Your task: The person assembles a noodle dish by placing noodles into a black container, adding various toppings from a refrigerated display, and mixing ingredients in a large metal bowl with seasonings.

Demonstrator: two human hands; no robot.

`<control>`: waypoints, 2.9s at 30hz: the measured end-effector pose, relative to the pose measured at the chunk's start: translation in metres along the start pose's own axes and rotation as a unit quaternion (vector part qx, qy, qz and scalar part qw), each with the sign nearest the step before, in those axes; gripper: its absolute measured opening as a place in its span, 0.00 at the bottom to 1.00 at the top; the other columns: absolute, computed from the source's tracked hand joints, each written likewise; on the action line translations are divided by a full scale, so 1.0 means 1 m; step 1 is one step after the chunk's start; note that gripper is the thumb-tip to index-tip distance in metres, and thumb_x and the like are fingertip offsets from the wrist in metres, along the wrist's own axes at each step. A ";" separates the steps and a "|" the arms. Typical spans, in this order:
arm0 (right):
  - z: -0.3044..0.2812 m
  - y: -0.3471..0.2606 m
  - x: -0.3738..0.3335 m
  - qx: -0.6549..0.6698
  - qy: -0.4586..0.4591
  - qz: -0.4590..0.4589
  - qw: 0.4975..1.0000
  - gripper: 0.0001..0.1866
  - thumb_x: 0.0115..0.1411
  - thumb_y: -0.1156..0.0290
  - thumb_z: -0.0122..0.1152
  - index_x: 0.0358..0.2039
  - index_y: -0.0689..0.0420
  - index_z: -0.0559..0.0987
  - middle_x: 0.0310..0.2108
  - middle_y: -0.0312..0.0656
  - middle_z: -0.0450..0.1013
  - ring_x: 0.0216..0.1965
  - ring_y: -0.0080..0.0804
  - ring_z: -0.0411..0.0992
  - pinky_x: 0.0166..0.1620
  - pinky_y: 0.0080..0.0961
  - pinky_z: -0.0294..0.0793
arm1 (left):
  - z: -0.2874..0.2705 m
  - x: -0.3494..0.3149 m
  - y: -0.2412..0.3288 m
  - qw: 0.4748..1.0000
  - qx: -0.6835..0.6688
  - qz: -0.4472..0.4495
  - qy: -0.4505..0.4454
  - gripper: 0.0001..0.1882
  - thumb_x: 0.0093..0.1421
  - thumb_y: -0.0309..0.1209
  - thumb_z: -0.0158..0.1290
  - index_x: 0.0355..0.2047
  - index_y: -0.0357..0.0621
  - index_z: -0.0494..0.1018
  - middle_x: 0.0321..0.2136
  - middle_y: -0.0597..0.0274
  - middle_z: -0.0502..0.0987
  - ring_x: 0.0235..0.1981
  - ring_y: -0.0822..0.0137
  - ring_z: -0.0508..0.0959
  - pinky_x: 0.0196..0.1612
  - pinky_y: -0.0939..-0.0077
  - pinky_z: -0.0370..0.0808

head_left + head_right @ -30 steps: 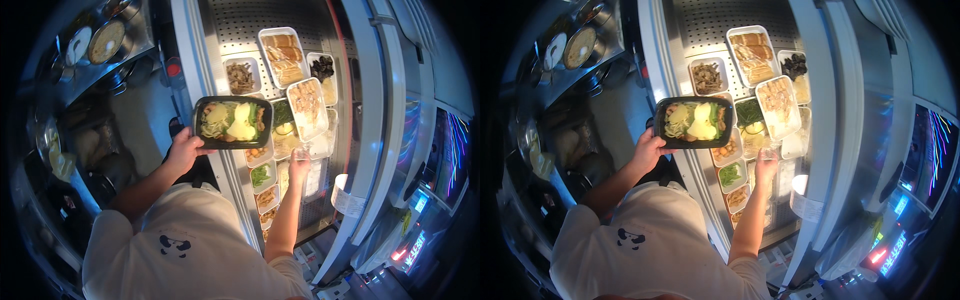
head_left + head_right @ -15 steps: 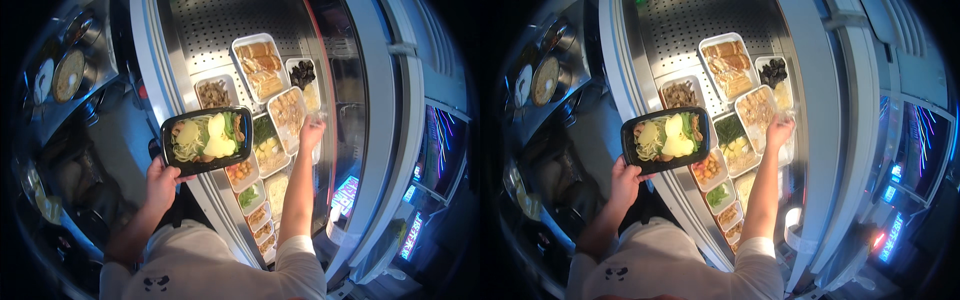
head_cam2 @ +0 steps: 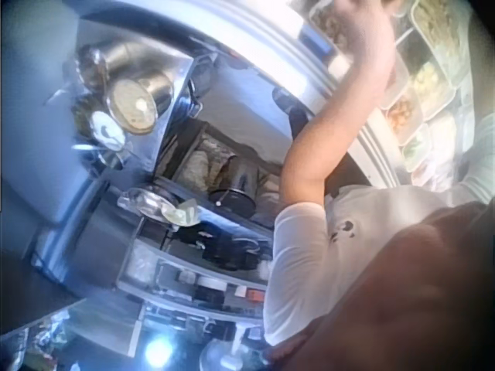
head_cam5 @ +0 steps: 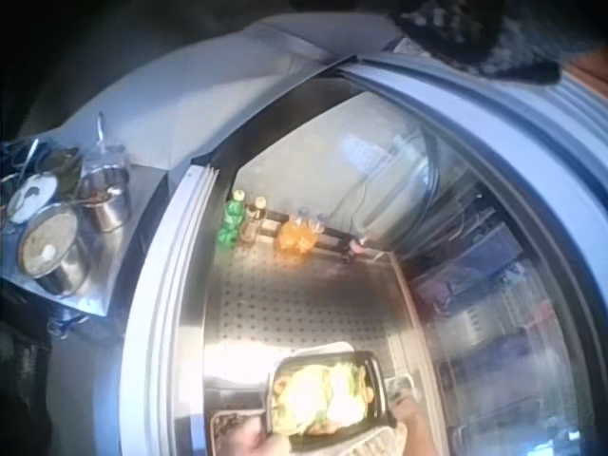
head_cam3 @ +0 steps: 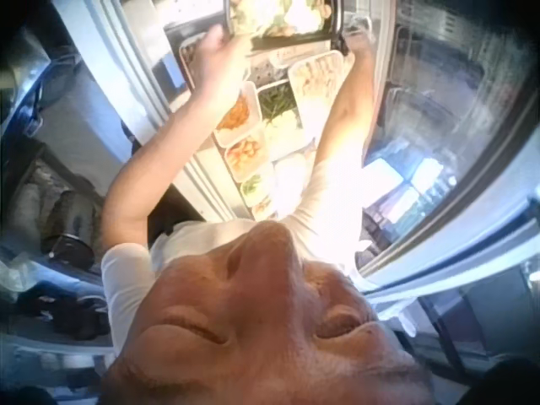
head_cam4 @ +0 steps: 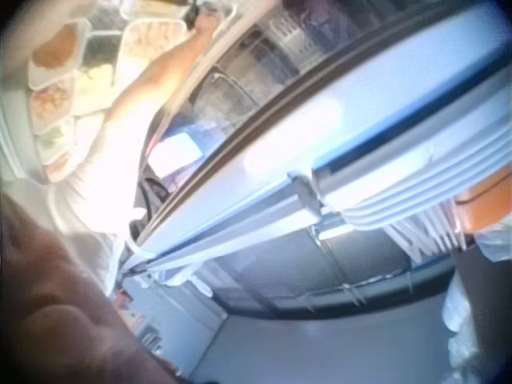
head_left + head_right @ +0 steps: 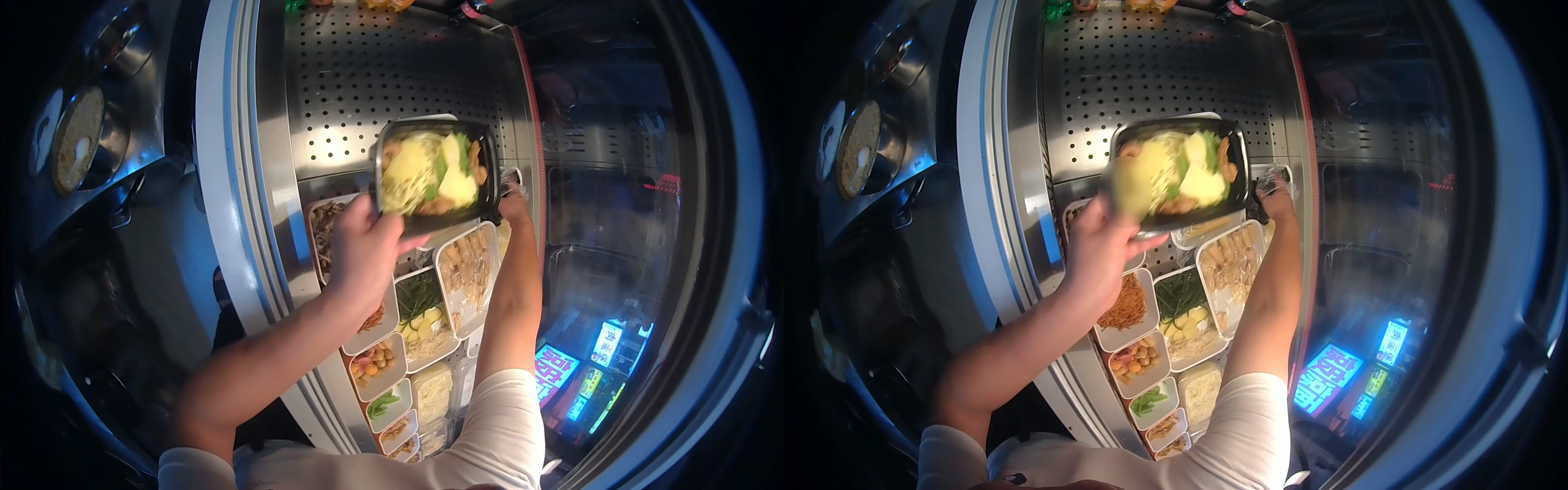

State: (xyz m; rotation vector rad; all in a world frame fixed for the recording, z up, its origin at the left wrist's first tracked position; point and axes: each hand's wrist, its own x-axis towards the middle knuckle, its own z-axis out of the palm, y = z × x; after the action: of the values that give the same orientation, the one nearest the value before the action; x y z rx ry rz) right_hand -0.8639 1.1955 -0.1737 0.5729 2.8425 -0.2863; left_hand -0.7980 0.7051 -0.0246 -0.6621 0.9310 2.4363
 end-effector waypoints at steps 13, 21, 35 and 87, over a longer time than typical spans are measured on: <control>0.001 -0.009 -0.061 0.161 0.297 0.017 0.941 0.11 0.61 0.74 0.67 0.43 0.62 0.82 0.35 0.42 0.82 0.37 0.32 0.80 0.43 0.30 0.78 | 0.015 0.111 -0.067 0.995 0.090 0.035 -0.007 0.14 0.63 0.17 0.48 0.24 0.43 0.59 0.26 0.69 0.61 0.24 0.75 0.70 0.44 0.59 0.90; -0.062 -0.107 -0.144 0.511 0.282 0.024 0.812 0.16 0.64 0.82 0.65 0.52 0.60 0.77 0.36 0.35 0.77 0.34 0.20 0.73 0.39 0.18 0.73 | 0.007 0.114 -0.079 0.992 0.127 -0.015 -0.005 0.12 0.61 0.18 0.52 0.23 0.36 0.62 0.26 0.63 0.68 0.28 0.68 0.80 0.35 0.64 0.91; -0.088 -0.177 -0.194 0.618 0.165 -0.060 0.766 0.16 0.66 0.79 0.64 0.54 0.60 0.76 0.42 0.43 0.78 0.38 0.29 0.78 0.40 0.29 0.82 | 0.012 0.107 -0.074 0.984 0.124 -0.082 -0.098 0.03 0.62 0.17 0.47 0.35 0.33 0.70 0.34 0.61 0.72 0.37 0.61 0.83 0.42 0.60 0.90; -0.080 -0.169 -0.164 0.337 0.314 -0.146 0.875 0.18 0.68 0.73 0.62 0.57 0.61 0.79 0.54 0.44 0.78 0.53 0.33 0.76 0.59 0.30 0.73 | 0.010 0.114 -0.059 0.992 0.076 -0.071 -0.073 0.08 0.61 0.17 0.45 0.39 0.34 0.71 0.36 0.58 0.76 0.34 0.64 0.81 0.42 0.60 0.90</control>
State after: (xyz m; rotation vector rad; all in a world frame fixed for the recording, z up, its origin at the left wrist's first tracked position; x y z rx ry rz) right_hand -0.7993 1.0028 -0.0310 0.3813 3.4152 -1.4256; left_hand -0.8571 0.7780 -0.1121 -0.4736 0.9650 2.2301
